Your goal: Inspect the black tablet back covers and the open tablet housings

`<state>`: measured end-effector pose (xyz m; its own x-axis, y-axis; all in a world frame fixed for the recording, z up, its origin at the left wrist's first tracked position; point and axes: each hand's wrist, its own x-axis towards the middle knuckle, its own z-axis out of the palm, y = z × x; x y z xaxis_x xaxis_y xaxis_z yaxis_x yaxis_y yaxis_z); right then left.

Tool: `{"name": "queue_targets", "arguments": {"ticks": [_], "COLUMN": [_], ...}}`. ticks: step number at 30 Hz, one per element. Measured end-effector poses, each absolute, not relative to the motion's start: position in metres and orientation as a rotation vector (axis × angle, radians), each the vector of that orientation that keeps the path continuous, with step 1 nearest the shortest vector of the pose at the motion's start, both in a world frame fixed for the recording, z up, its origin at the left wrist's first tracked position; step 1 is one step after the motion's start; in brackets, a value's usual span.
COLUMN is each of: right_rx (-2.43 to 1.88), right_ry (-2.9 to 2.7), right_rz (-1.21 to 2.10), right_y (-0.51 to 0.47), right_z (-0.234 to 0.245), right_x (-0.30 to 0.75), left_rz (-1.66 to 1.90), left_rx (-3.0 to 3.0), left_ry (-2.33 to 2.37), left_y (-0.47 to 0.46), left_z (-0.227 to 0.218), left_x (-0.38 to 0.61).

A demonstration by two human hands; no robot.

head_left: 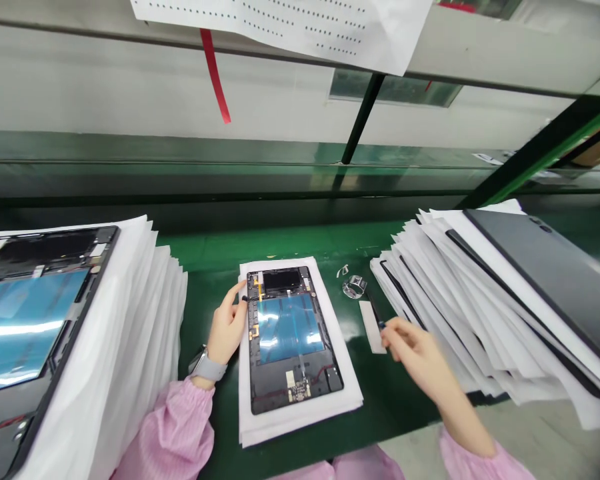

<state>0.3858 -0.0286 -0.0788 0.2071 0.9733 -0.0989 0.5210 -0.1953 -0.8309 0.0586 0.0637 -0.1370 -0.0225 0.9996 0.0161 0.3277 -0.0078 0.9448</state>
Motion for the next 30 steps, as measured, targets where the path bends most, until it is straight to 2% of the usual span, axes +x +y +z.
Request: {"name": "queue_targets", "arguments": {"ticks": [5, 16, 19, 22, 26, 30], "right_rx": [-1.688, -1.675, -1.697, -1.703, -1.677, -1.839], "right_ry": [-1.513, -1.614, -1.628, -1.626, -1.438, -1.039], "right_rz": [1.157, 1.097, 1.115, 1.066, 0.76, -0.008], "right_y": [-0.044, -0.054, -0.059, -0.075, -0.106, -0.12], "right_z": [-0.101, -0.104, -0.092, -0.056, 0.011, 0.051], "right_x": [0.346, 0.34, 0.347, 0.367, 0.411, 0.478], "left_rz": [1.088, 1.047, 1.032, 1.025, 1.0, 0.917], "left_rx": [1.443, 1.419, 1.413, 1.408, 1.399, 1.297], "left_ry": [1.429, 1.39, 1.396, 1.411, 1.431, 1.549], "left_y": [0.061, 0.059, 0.059, 0.059, 0.061, 0.069], "left_z": [-0.131, -0.127, -0.13, -0.13, -0.125, -0.132], "left_x": [0.058, 0.058, 0.057, 0.057, 0.055, 0.049]}}
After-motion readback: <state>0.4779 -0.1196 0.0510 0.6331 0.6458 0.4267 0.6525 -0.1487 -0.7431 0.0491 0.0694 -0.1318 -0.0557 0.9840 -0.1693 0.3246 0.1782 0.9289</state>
